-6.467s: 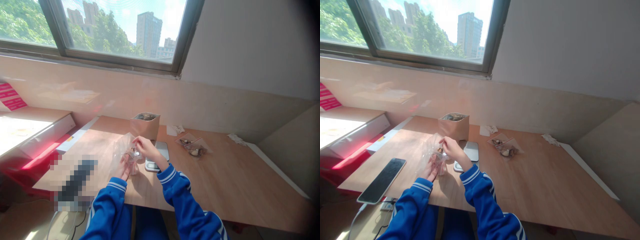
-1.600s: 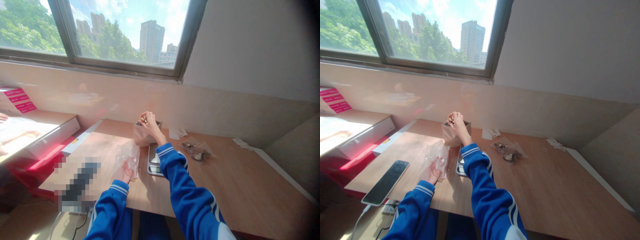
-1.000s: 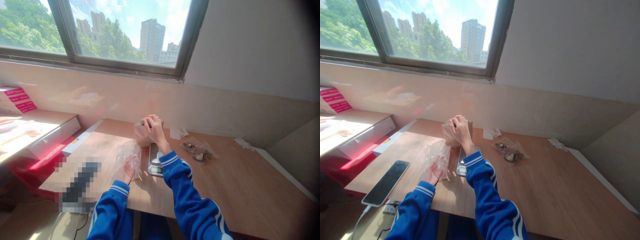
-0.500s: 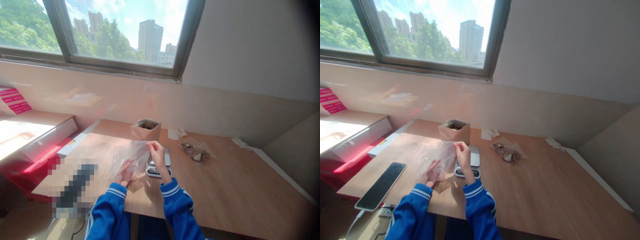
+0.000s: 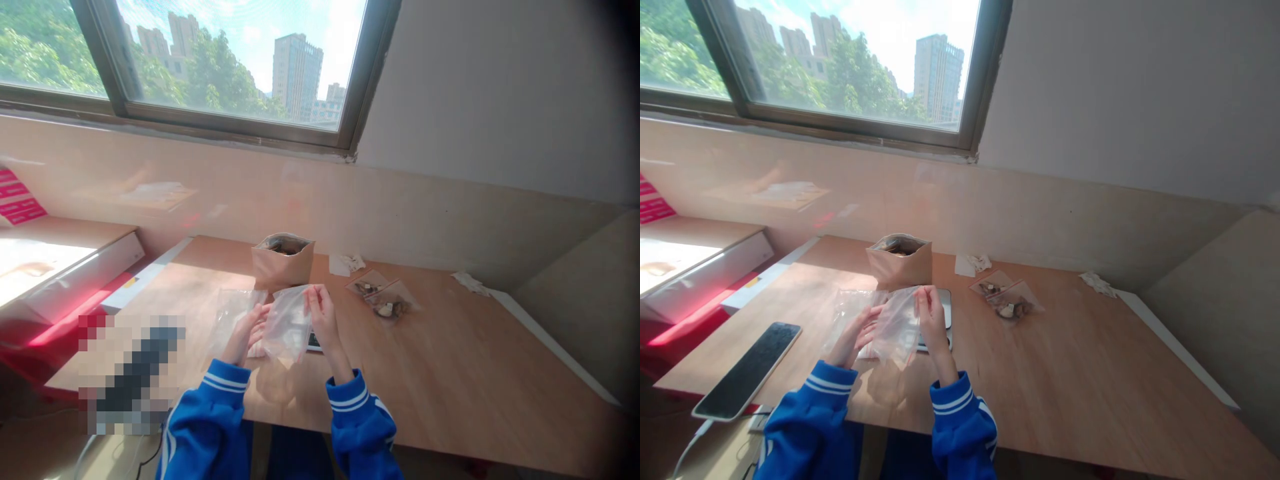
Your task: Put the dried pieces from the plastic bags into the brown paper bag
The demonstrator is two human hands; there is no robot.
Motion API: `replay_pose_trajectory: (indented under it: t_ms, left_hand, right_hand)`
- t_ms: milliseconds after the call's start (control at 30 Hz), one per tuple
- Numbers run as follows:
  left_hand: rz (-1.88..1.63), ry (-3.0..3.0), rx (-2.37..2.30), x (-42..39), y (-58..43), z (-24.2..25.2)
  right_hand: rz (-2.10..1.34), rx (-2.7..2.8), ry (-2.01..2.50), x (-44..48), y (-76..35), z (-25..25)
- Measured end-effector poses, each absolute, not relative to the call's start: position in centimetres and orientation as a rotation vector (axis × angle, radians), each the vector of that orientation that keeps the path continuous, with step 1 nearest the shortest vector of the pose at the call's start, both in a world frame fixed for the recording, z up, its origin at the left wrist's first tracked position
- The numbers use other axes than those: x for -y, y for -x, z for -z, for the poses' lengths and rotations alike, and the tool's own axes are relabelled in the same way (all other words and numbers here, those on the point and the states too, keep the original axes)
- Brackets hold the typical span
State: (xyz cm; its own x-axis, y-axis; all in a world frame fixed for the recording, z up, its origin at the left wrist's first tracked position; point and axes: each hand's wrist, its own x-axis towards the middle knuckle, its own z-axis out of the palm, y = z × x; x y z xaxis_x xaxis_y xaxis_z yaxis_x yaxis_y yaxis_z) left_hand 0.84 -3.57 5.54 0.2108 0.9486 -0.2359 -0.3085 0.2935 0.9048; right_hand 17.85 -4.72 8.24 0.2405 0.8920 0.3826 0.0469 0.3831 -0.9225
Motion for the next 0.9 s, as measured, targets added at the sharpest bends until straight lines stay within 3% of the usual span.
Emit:
replay_pose_trajectory:
  t_ms: [100, 333, 400, 567, 667, 733, 900]
  left_hand:
    - [-1.112, -0.867, -1.0, 3.6, -2.2, -6.7]
    - [-1.768, -1.031, -1.163, 4.7, -1.2, -9.4]
    - [-1.669, -1.073, -1.212, 5.0, -0.6, -9.4]
    - [-0.89, -1.089, -1.101, 6.1, -0.8, -7.3]
    - [-0.895, -1.184, -0.969, 6.9, -1.2, -6.6]
    - [-1.027, -1.208, -0.974, 7.0, -1.2, -6.6]
    - [-1.176, -1.295, -1.122, 6.5, -0.7, -6.7]
  right_hand:
    - [-0.805, 1.228, 1.037, 5.0, -17.0, -7.8]
    - [-0.816, 0.951, 1.063, 5.2, -16.9, -6.8]
    - [-0.8, 0.91, 1.035, 5.2, -17.1, -7.1]
    - [-0.612, 0.932, 1.176, 5.4, -17.4, -7.8]
    - [-0.508, 0.924, 1.26, 6.1, -17.8, -7.4]
    - [-0.666, 0.924, 1.229, 6.8, -17.9, -6.8]
    - [-1.47, 1.131, 0.926, 8.9, -16.6, -5.3]
